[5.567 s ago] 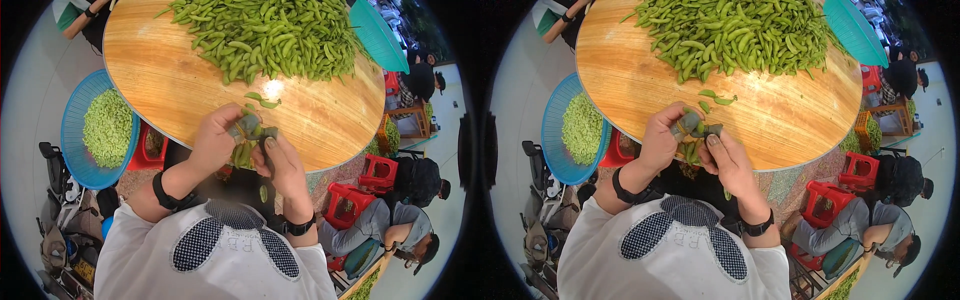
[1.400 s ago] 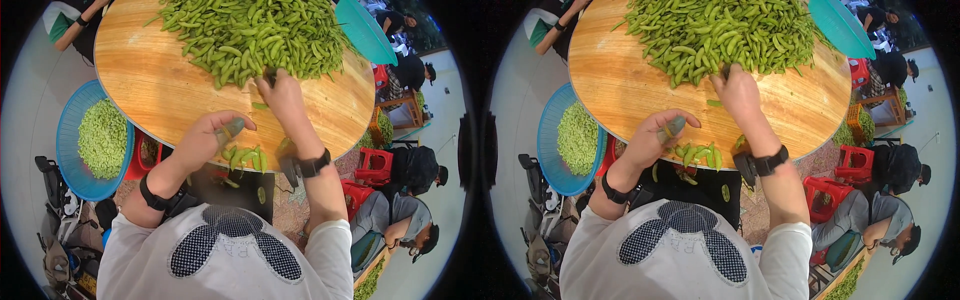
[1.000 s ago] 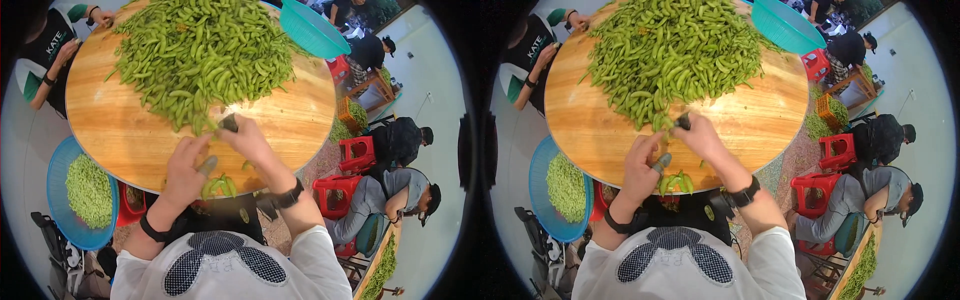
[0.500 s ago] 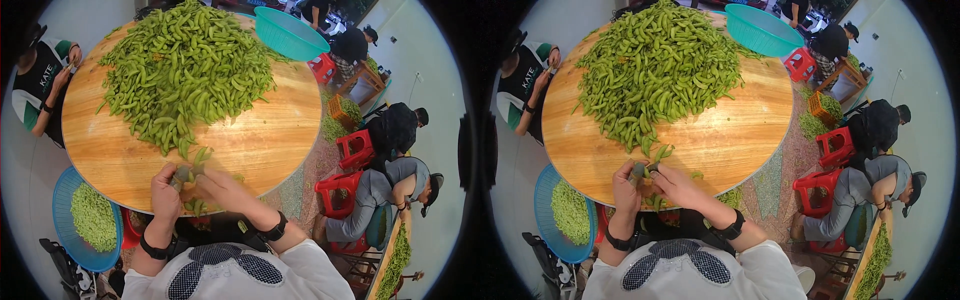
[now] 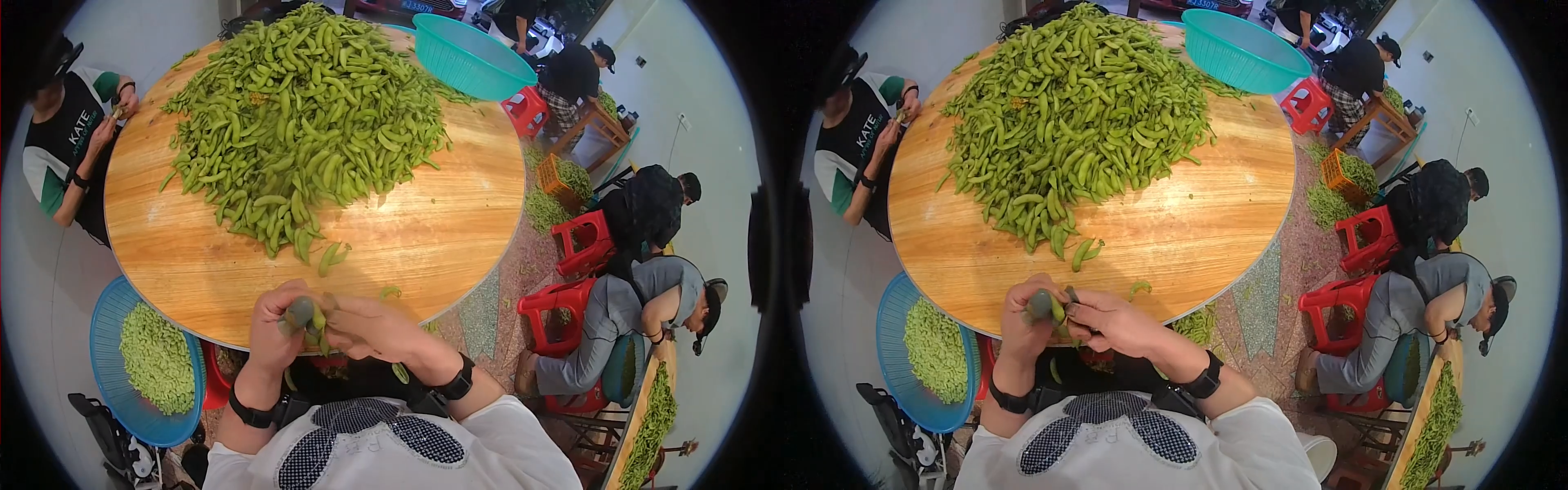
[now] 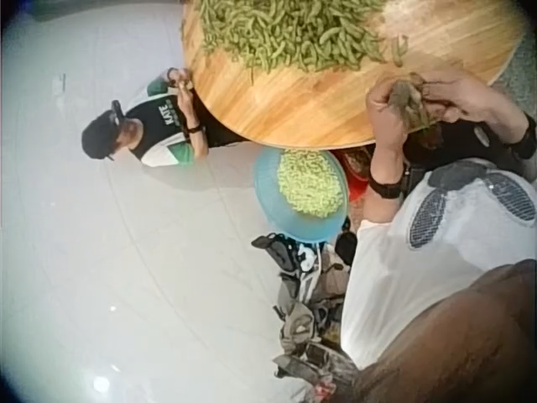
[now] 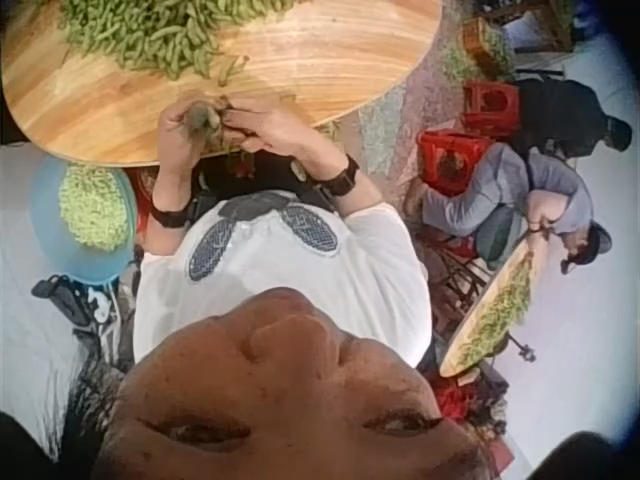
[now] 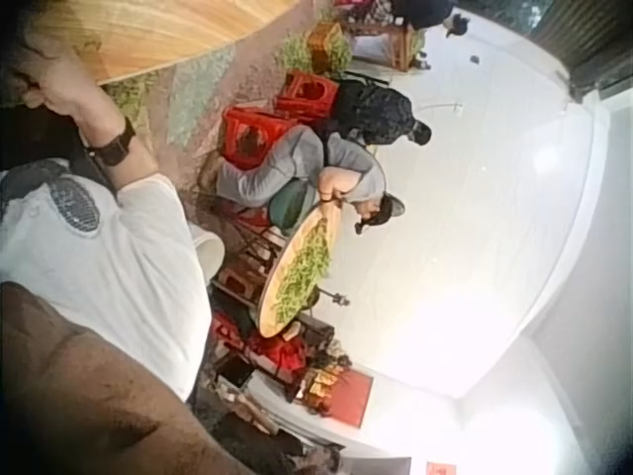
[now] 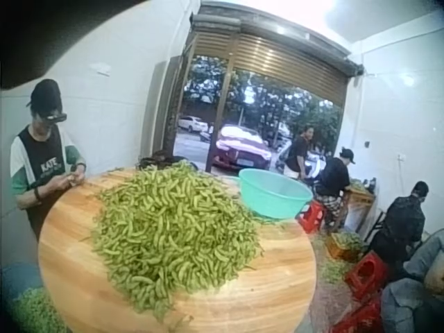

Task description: Peeling edamame pods into a basket at a table with other workers

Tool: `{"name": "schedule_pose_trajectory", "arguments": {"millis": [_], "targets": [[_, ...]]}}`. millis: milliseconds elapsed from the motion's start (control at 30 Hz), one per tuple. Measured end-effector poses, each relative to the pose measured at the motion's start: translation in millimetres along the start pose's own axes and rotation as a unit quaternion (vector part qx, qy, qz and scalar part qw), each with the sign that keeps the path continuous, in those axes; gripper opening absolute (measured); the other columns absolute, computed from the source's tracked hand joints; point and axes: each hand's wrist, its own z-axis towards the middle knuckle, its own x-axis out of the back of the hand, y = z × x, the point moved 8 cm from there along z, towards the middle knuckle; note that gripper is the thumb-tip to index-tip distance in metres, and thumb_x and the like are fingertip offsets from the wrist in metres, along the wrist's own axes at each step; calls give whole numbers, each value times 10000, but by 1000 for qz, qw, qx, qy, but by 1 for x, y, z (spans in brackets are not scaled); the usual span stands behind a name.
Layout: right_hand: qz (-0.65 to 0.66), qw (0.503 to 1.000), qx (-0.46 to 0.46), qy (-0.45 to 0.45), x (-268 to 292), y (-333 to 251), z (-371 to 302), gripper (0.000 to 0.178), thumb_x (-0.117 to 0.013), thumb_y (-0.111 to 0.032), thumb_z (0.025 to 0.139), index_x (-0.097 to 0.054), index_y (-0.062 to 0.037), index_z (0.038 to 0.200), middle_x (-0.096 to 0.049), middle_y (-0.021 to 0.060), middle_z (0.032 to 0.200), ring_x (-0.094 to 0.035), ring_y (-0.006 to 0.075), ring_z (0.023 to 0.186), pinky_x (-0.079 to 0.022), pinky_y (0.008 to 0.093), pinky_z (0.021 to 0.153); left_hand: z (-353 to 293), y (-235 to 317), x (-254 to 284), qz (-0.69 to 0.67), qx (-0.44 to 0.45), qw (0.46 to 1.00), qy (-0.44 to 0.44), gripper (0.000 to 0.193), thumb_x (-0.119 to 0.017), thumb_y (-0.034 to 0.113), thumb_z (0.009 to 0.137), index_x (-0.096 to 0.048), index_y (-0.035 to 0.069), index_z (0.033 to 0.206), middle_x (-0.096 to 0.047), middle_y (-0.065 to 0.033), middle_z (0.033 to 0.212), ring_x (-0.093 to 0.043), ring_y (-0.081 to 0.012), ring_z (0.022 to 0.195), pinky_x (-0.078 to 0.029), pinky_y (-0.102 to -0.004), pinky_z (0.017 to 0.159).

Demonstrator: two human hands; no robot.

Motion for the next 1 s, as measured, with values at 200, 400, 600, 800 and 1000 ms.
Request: {"name": "schedule_pose_trajectory", "arguments": {"millis": [200,400,600,800,1000], "targets": [[-415,866,239,142,18,-22,6,227,-471,-169,921,-532,-3,1062,-547,87,696,-498,135,547,-404,284,483,-5,-12,1,36,41,996,68,166,-564,-60,788,-614,6,932,-587,-21,820,-523,-84,704,-416,-209,613],[-462,818,256,229,21,-33,3,137,-511,-118,883,-519,18,886,-566,200,649,-593,353,609,-445,376,535,-15,-30,8,8,64,990,124,409,-490,-140,700,-581,8,1070,-586,-23,901,-551,-98,799,-455,-217,729],[-544,747,279,259,4,-25,8,151,-557,-139,856,-501,-2,883,-546,239,616,-545,437,600,-413,486,520,-14,-33,8,66,58,991,98,398,-376,-113,808,-556,27,1134,-569,-33,1011,-557,-99,913,-488,-216,737],[-559,735,313,221,12,-49,14,147,-559,-137,845,-517,-3,888,-554,240,619,-559,427,609,-433,481,528,-17,-28,32,58,78,986,138,483,-369,-144,699,-609,23,1083,-599,-52,951,-539,-137,935,-406,-236,849],[-726,589,231,270,46,-68,41,138,-561,-153,812,-543,-25,858,-587,208,644,-591,391,632,-466,462,555,-17,-7,9,288,17,957,-44,414,-437,-93,740,-610,18,1100,-597,-57,851,-566,-162,816,-450,-256,754]]}}
